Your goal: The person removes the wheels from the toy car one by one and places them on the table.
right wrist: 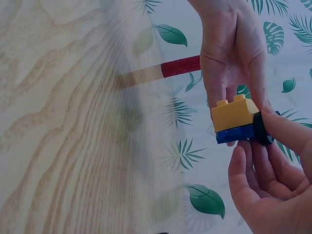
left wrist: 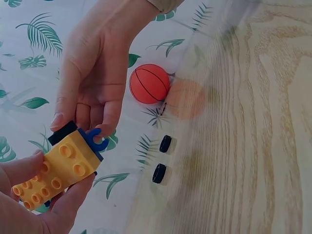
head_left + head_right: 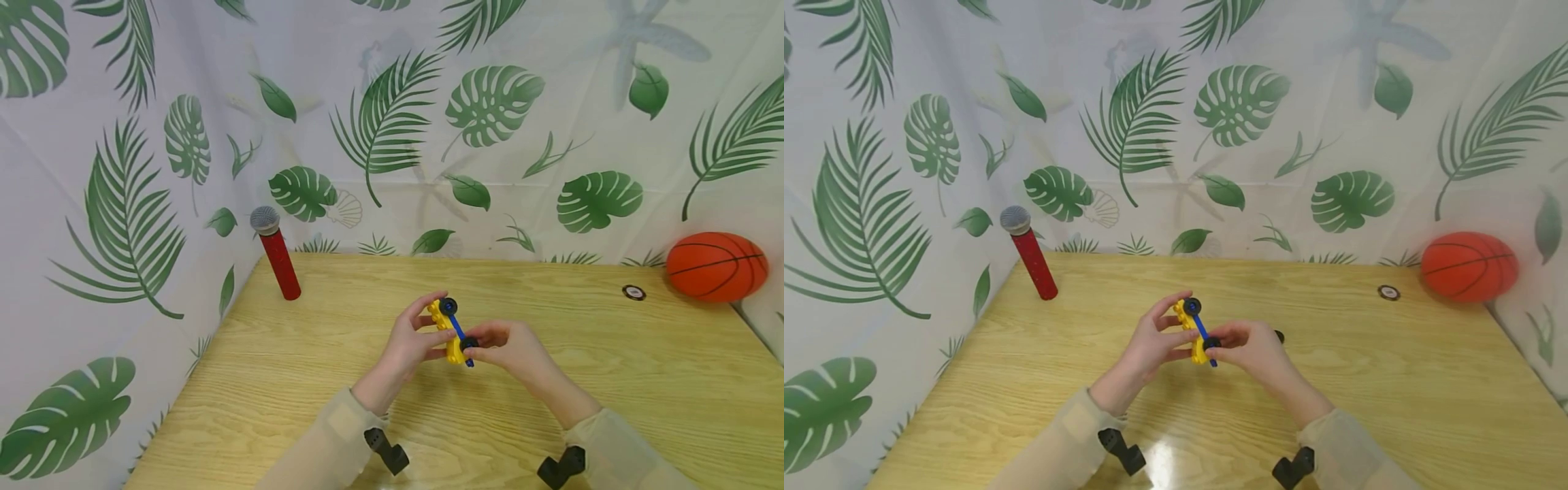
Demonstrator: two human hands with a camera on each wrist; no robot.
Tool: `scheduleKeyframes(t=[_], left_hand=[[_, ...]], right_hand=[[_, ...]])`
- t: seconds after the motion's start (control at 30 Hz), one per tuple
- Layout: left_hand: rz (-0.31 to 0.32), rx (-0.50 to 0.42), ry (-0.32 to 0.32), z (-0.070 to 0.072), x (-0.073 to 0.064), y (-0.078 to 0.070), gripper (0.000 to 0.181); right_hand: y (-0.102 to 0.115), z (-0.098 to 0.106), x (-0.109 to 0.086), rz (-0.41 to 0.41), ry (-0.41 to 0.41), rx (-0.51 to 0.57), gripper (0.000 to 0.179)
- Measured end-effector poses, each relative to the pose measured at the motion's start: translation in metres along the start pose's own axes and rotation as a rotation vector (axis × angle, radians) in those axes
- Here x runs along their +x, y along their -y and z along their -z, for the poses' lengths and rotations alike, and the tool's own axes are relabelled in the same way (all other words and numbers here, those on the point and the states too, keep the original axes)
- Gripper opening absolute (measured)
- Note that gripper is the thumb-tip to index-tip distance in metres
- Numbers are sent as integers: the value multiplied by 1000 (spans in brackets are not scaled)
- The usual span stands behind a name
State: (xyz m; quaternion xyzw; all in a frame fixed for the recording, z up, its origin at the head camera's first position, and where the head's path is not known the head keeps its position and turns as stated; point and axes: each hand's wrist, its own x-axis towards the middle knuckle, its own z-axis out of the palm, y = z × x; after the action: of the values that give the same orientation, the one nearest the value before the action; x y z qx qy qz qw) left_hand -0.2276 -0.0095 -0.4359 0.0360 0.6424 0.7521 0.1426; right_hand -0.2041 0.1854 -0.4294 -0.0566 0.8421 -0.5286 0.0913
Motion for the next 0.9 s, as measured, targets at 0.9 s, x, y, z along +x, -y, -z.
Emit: scheduleKeyframes(t=[0.9], left_hand=[[-10, 52, -9, -4, 0, 3, 57]], right_hand=[[7, -4, -3, -33, 25, 59, 23]])
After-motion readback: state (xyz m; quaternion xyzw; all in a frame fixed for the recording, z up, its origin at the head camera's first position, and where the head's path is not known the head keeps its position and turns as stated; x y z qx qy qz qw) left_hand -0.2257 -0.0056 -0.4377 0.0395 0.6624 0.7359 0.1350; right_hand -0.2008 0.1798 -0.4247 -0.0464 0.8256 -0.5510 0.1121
